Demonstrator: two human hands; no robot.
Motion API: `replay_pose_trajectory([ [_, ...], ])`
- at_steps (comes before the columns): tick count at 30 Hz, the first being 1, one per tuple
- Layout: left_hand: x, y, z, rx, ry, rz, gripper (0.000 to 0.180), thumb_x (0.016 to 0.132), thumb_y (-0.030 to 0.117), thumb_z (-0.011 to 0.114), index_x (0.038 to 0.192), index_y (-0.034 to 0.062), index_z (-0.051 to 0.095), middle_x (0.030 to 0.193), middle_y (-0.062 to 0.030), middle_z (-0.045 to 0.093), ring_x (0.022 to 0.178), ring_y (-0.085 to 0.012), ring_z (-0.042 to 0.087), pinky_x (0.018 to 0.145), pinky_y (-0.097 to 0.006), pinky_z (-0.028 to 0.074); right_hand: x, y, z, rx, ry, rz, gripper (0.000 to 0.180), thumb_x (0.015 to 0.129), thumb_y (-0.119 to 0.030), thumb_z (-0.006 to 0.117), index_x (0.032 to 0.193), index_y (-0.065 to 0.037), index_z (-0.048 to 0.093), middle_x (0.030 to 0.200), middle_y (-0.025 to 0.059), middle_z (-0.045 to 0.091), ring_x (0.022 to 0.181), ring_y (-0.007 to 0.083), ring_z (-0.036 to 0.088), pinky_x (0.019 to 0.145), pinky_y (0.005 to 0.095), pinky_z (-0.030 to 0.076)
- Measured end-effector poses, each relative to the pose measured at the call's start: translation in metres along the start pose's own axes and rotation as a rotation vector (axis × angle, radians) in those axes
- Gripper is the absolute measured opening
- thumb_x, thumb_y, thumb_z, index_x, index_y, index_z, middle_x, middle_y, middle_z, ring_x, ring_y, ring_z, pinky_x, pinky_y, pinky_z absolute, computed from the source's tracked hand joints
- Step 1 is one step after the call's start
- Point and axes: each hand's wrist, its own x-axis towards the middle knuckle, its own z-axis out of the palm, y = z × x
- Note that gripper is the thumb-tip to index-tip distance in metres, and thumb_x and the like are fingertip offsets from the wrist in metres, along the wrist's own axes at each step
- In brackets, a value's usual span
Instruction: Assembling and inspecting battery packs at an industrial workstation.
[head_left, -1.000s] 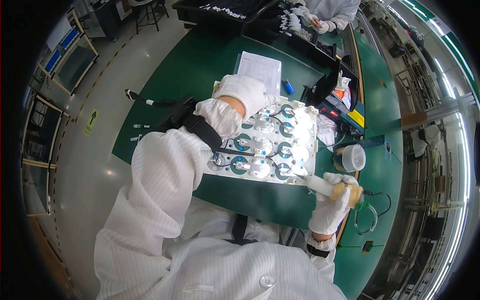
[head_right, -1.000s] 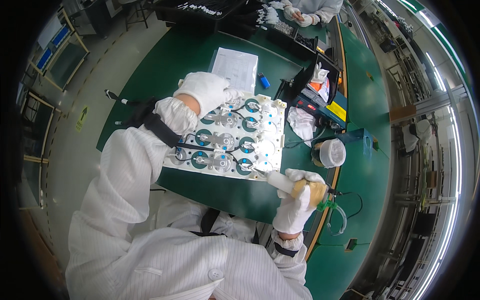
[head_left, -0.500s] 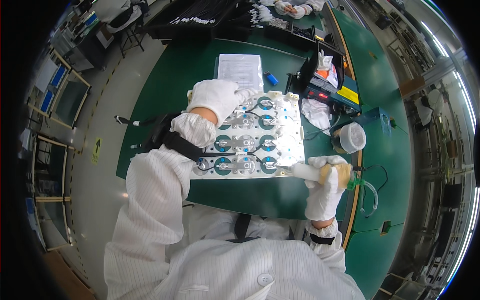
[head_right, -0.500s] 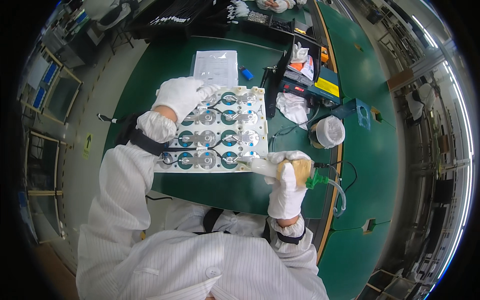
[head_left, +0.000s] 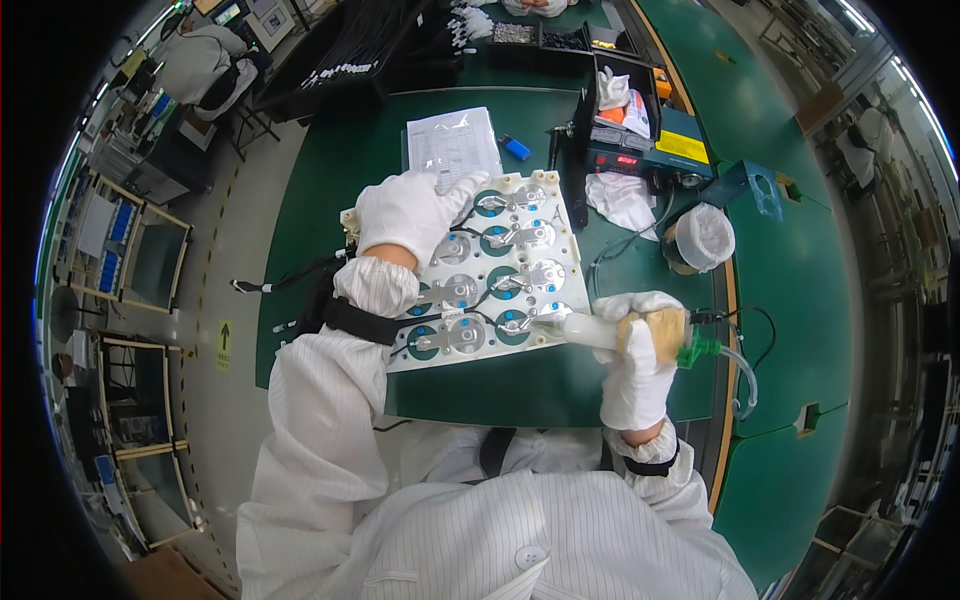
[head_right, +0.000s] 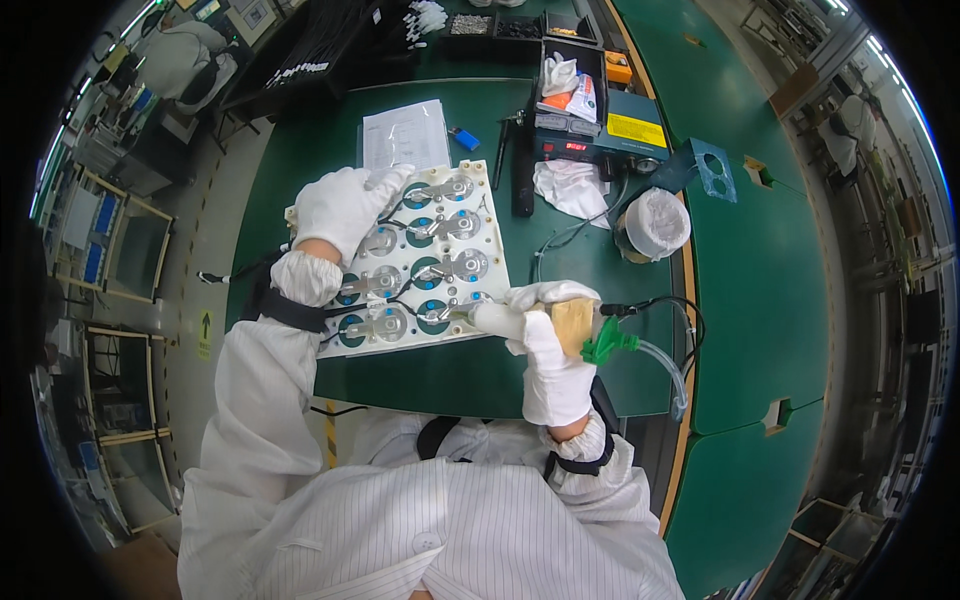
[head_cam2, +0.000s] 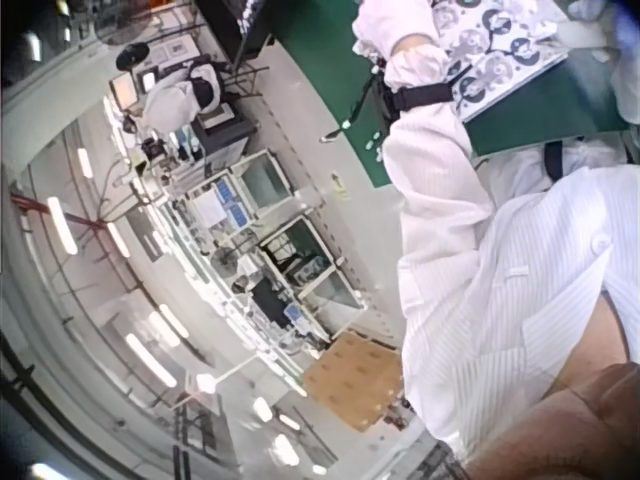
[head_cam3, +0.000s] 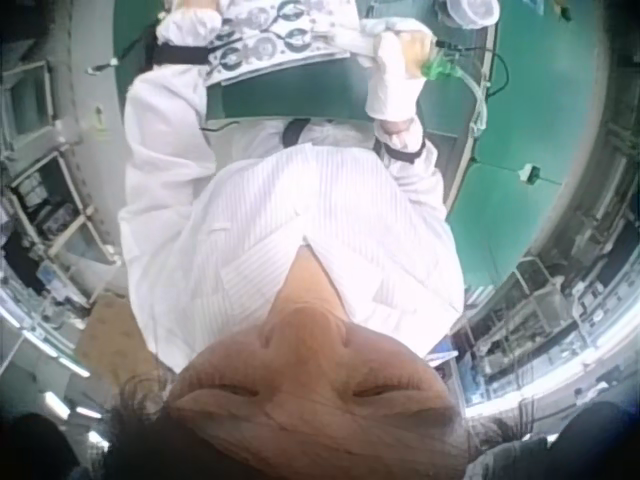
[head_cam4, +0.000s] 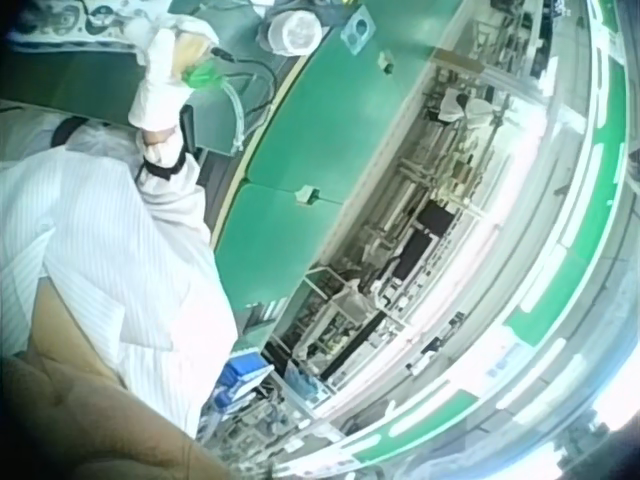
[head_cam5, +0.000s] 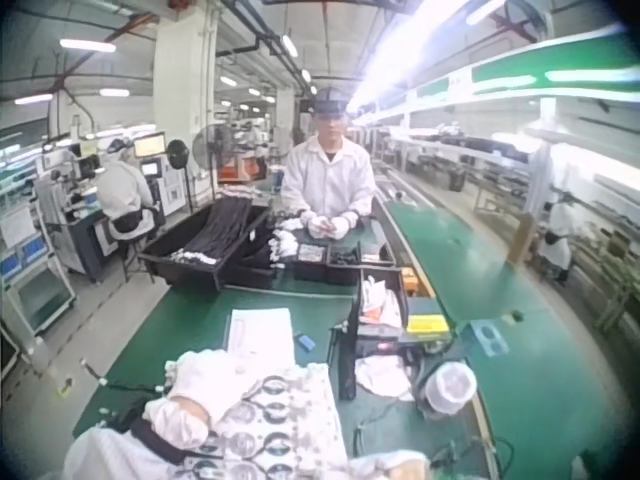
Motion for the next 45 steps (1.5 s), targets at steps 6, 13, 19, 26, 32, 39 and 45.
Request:
replay_pose_trajectory([
  [6,0.000,0.003,-0.005,0.045,-0.001,-0.024,0.076,0.083,0.073,0.039,0.081,0.0061,0.073,0.081,-0.0162,0.068,0.079,-0.0319,0.066,0.072,-0.043,0.050,-0.008,0.022,-0.011,-0.097,-0.237,-0.413,0.054,0.074,-0.011,0.077,0.117,-0.009,0.045,0.097,0.0118,0.057,0.096,0.0279,0.058,0.087,0.0437,0.048],
  [13,-0.027,0.001,-0.012,0.057,0.236,0.091,0.066,0.087,0.063,0.046,0.075,0.0020,0.070,0.077,-0.0165,0.063,0.078,-0.0317,0.062,0.070,-0.043,0.047,0.017,-0.036,-0.002,0.010,0.110,-0.325,0.043,0.089,-0.038,0.062,0.116,-0.010,0.045,0.094,0.0079,0.057,0.094,0.0234,0.058,0.065,0.0294,0.050],
  [19,-0.090,0.013,-0.039,-0.107,0.558,0.255,0.040,0.081,0.041,0.067,0.066,0.0061,0.056,0.069,-0.0092,0.053,0.068,-0.0284,0.053,0.062,-0.042,0.040,0.048,-0.058,0.022,0.045,-0.128,-0.220,0.028,0.092,-0.028,0.059,0.109,-0.008,0.050,0.088,0.0077,0.059,0.086,0.0211,0.061,0.057,0.0254,0.047],
  [26,-0.120,0.018,-0.045,-0.140,0.598,0.299,0.039,0.082,0.042,0.065,0.072,0.0065,0.054,0.071,-0.0076,0.051,0.070,-0.0281,0.051,0.064,-0.040,0.039,0.048,-0.041,0.034,-0.055,-0.209,-0.135,0.028,0.092,-0.034,0.056,0.103,-0.008,0.049,0.085,0.0072,0.055,0.084,0.0200,0.057,0.076,0.0334,0.048],
  [32,-0.129,0.017,-0.045,-0.101,0.569,0.280,0.039,0.083,0.044,0.063,0.073,0.0071,0.055,0.072,-0.0073,0.051,0.071,-0.0281,0.052,0.064,-0.041,0.039,0.042,-0.043,0.033,0.071,-0.271,-0.112,0.021,0.089,-0.017,0.062,0.105,-0.008,0.051,0.090,0.0067,0.057,0.088,0.0177,0.058,0.083,0.0364,0.050],
  [39,-0.131,0.017,-0.046,-0.103,0.559,0.298,0.040,0.084,0.045,0.062,0.074,0.0070,0.055,0.072,-0.0071,0.051,0.070,-0.0280,0.052,0.063,-0.041,0.039,0.040,-0.044,0.028,0.086,-0.267,-0.084,0.025,0.088,-0.018,0.064,0.106,-0.007,0.051,0.091,0.0069,0.058,0.089,0.0177,0.058,0.083,0.0370,0.051],
  [45,-0.133,0.018,-0.046,-0.085,0.557,0.296,0.040,0.084,0.045,0.062,0.075,0.0068,0.055,0.074,-0.0073,0.051,0.071,-0.0288,0.052,0.063,-0.041,0.039,0.039,-0.048,0.029,0.043,-0.238,-0.070,0.027,0.085,-0.017,0.066,0.105,-0.006,0.052,0.090,0.0071,0.059,0.085,0.0161,0.059,0.079,0.0338,0.051],
])
